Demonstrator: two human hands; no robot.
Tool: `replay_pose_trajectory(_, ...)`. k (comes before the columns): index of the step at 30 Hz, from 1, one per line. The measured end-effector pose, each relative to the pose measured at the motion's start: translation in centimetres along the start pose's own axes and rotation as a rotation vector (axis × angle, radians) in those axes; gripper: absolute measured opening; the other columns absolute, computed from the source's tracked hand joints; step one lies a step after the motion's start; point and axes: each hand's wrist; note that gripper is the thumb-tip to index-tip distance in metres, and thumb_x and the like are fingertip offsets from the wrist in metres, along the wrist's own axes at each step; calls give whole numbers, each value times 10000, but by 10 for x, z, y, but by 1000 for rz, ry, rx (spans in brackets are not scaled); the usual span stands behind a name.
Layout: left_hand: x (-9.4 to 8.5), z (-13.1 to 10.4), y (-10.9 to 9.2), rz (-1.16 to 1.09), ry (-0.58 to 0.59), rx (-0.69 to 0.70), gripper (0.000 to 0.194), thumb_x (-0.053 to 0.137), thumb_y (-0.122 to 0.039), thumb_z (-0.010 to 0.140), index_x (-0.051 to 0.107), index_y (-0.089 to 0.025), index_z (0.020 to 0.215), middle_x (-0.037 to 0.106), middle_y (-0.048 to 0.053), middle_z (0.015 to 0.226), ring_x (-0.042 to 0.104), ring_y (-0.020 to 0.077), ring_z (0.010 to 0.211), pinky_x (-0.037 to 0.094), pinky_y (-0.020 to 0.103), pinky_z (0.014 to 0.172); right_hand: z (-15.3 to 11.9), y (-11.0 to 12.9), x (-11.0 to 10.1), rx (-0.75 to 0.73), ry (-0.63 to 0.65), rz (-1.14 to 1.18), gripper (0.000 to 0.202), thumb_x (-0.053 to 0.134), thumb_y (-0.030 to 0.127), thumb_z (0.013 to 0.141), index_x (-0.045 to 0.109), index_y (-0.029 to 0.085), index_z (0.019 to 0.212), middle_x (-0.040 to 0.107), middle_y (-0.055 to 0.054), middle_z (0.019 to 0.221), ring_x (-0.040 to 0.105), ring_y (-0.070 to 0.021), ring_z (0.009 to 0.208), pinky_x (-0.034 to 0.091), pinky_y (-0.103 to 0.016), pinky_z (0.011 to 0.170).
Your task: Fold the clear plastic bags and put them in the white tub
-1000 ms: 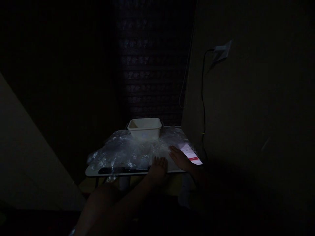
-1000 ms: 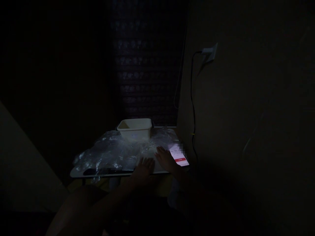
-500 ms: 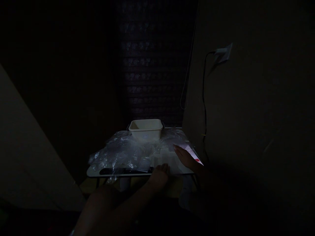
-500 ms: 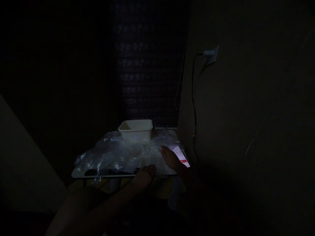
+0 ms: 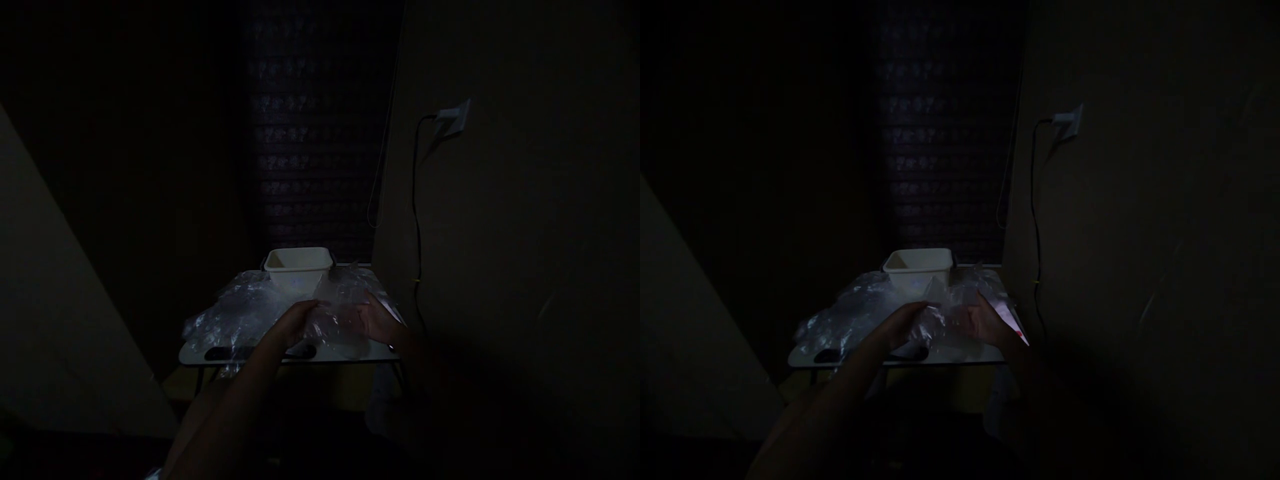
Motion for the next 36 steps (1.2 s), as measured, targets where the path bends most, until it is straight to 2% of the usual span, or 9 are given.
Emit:
replay_pose_trajectory(3, -5, 2, 2, -52, -89, 19, 192, 392, -209, 691, 535, -98, 755, 576, 38, 608, 530, 118, 518, 411, 218, 486, 0, -2, 5, 107, 78, 229, 420, 246, 459, 722, 501, 135, 808, 576, -79, 802, 530, -148, 759, 386, -297, 683)
replay_pose_trajectory(6, -8, 3, 4, -44, -127, 0, 198, 393, -225, 694, 524, -90, 756, 571, 47, 587, 528, 126, 503, 413, 228, 472, 3, -5, 5, 89, 31, 355, 211, 380, 299, 715, 490, 156, 823, 581, -38, 790, 543, -110, 698, 388, -257, 670)
replay_pose_trajectory(9, -10, 2, 4, -25, -100, -15, 225, 384, -248, 701, 511, -99, 812, 579, 60, 623, 534, 138, 515, 410, 233, 445, 5, -7, 4, 67, -33, 402, 151, 419, 196, 694, 488, 159, 823, 583, -26, 788, 546, -103, 681, 392, -250, 664)
replay_pose_trajectory(14, -10, 1, 5, -26, -80, 25, 209, 434, -236, 681, 514, -112, 829, 579, 59, 687, 540, 140, 572, 421, 234, 468, 8, -8, 5, 71, -117, 497, 241, 328, 309, 736, 497, 145, 787, 576, -58, 821, 531, -122, 763, 391, -269, 697)
replay_pose_trajectory(17, -8, 1, 7, 8, -116, 63, 184, 452, -180, 667, 521, -115, 825, 574, 55, 708, 537, 129, 584, 417, 217, 469, 8, -11, 6, 106, -118, 494, 222, 367, 319, 719, 500, 143, 742, 582, -55, 780, 533, -126, 759, 390, -273, 703)
replay_pose_trajectory(20, -8, 1, 9, 45, -172, 99, 187, 443, -152, 661, 527, -117, 825, 569, 49, 731, 534, 125, 605, 413, 207, 478, 7, -15, 6, 135, -90, 435, 78, 481, 180, 656, 501, 147, 723, 586, -22, 712, 542, -113, 709, 395, -253, 672)
replay_pose_trajectory(23, -8, 1, 9, 69, -195, 112, 190, 446, -165, 655, 536, -118, 816, 570, 45, 734, 534, 129, 636, 414, 211, 506, 5, -17, 6, 136, -72, 355, 95, 522, 101, 606, 504, 138, 691, 579, -11, 653, 545, -106, 641, 400, -244, 619)
replay_pose_trajectory(29, -8, 1, 11, 50, -159, 114, 144, 472, -159, 625, 556, -103, 728, 578, 40, 630, 537, 130, 582, 406, 219, 510, 5, -14, 9, 113, -98, 257, 61, 536, 148, 598, 486, 135, 631, 533, 19, 517, 493, -74, 449, 372, -207, 453)
replay_pose_trajectory(36, -16, 7, 17, 48, -145, 132, 135, 479, -126, 602, 550, -85, 709, 584, 54, 643, 541, 128, 576, 407, 225, 534, 5, -13, 6, 57, -156, 211, 71, 543, 164, 592, 490, 137, 630, 517, 17, 505, 481, -73, 444, 354, -200, 425)
Point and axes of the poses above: each hand's wrist, its own z-axis towards the middle knuckle, its own x-axis out of the palm, y = z × x
